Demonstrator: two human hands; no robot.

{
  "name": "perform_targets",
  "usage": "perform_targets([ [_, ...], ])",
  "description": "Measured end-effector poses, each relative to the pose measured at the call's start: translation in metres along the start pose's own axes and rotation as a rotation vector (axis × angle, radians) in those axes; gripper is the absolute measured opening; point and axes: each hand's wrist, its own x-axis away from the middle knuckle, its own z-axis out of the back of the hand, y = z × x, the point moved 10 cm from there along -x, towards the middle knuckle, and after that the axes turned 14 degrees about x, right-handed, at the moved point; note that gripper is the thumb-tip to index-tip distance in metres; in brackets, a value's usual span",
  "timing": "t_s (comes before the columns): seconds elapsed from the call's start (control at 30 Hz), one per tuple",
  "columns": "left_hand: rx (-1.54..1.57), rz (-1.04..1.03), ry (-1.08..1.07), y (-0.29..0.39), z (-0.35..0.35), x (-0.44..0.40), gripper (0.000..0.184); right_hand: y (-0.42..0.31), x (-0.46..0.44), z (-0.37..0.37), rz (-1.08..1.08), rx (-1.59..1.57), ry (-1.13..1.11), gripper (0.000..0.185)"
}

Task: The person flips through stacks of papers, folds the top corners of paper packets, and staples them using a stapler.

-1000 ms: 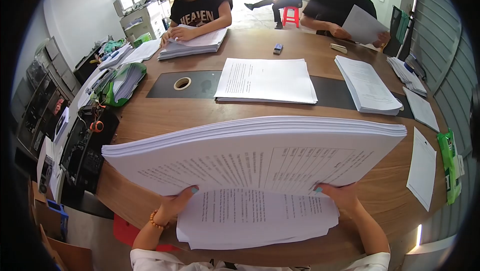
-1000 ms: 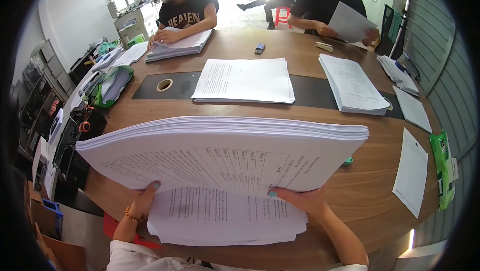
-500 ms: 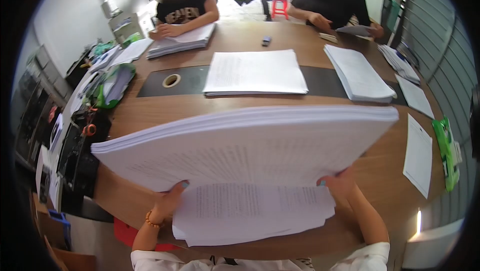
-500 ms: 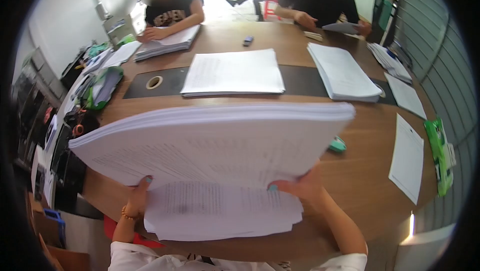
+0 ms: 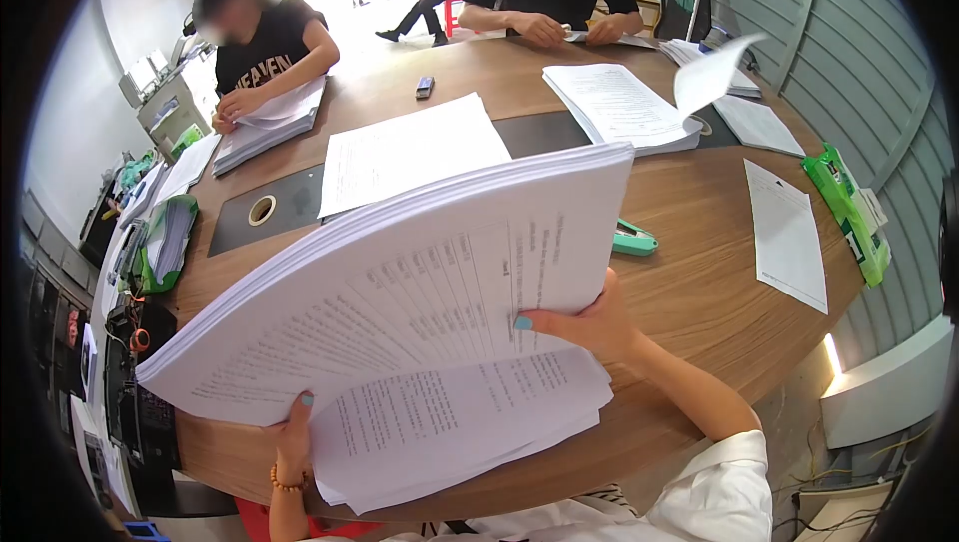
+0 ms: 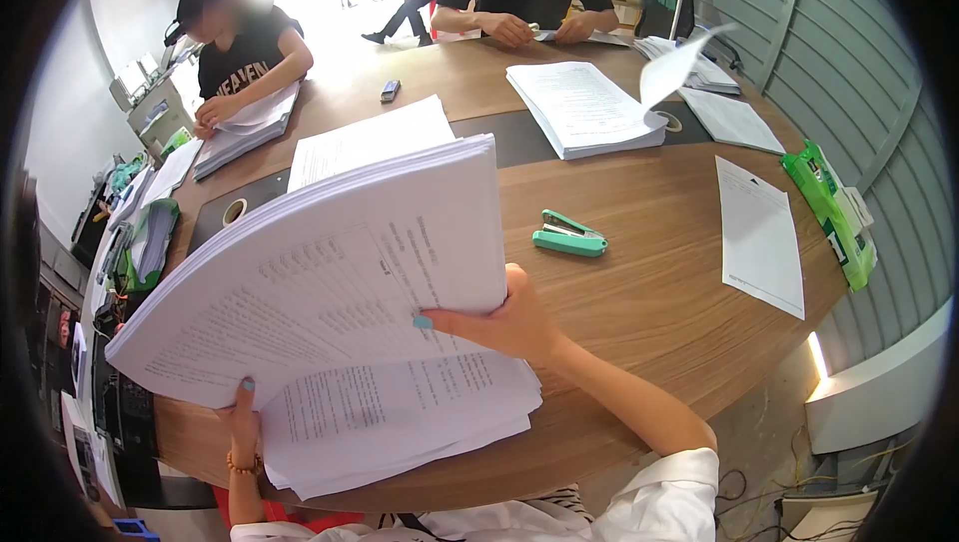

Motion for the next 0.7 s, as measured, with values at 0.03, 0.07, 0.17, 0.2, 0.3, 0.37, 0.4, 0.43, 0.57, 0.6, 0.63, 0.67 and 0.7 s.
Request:
perform_targets([
  [0.03, 0.005, -0.005, 0.002, 0.001, 0.001, 0.0, 0.029, -0.001, 0.0, 0.0, 0.027, -0.01, 0.002, 0.022],
  [0.07, 0.011, -0.01, 0.002, 0.002, 0.001, -0.001, 0.031, -0.001, 0.0, 0.0, 0.034, -0.012, -0.002, 0.022],
  [0.17, 0.039, -0.046, 0.007, 0.008, 0.004, -0.005, 0.04, -0.005, 0.003, 0.005, 0.091, 0.071, -0.016, 0.024],
  [0.2, 0.058, -0.065, 0.006, 0.012, 0.005, -0.009, 0.043, -0.004, 0.004, 0.01, 0.062, 0.036, 0.012, 0.025],
  [0.3, 0.144, -0.147, -0.033, 0.03, 0.004, -0.023, 0.051, 0.005, 0.008, 0.022, 0.014, -0.012, 0.045, 0.034],
  [0.37, 0.219, -0.196, -0.091, 0.044, 0.001, -0.029, 0.057, 0.013, 0.009, 0.031, 0.005, -0.013, 0.068, 0.042],
  [0.4, 0.254, -0.207, -0.131, 0.049, -0.003, -0.031, 0.06, 0.017, 0.01, 0.034, 0.004, -0.015, 0.077, 0.047],
  [0.43, 0.28, -0.218, -0.172, 0.055, -0.006, -0.03, 0.063, 0.02, 0.011, 0.037, 0.006, -0.016, 0.088, 0.051],
  [0.57, 0.312, -0.279, -0.246, 0.068, -0.02, -0.029, 0.075, 0.036, 0.011, 0.053, 0.018, -0.031, 0.155, 0.069],
  [0.6, 0.27, -0.282, -0.177, 0.067, -0.017, -0.028, 0.071, 0.039, 0.013, 0.06, 0.02, -0.037, 0.174, 0.073],
  [0.63, 0.25, -0.285, -0.143, 0.066, -0.019, -0.028, 0.069, 0.042, 0.013, 0.065, 0.025, -0.037, 0.185, 0.078],
  [0.67, 0.231, -0.288, -0.109, 0.066, -0.02, -0.028, 0.067, 0.042, 0.015, 0.069, 0.04, -0.029, 0.196, 0.082],
  [0.7, 0.093, -0.464, -0.106, 0.082, -0.027, -0.023, 0.055, 0.03, 0.013, 0.064, 0.09, 0.025, 0.153, 0.081],
])
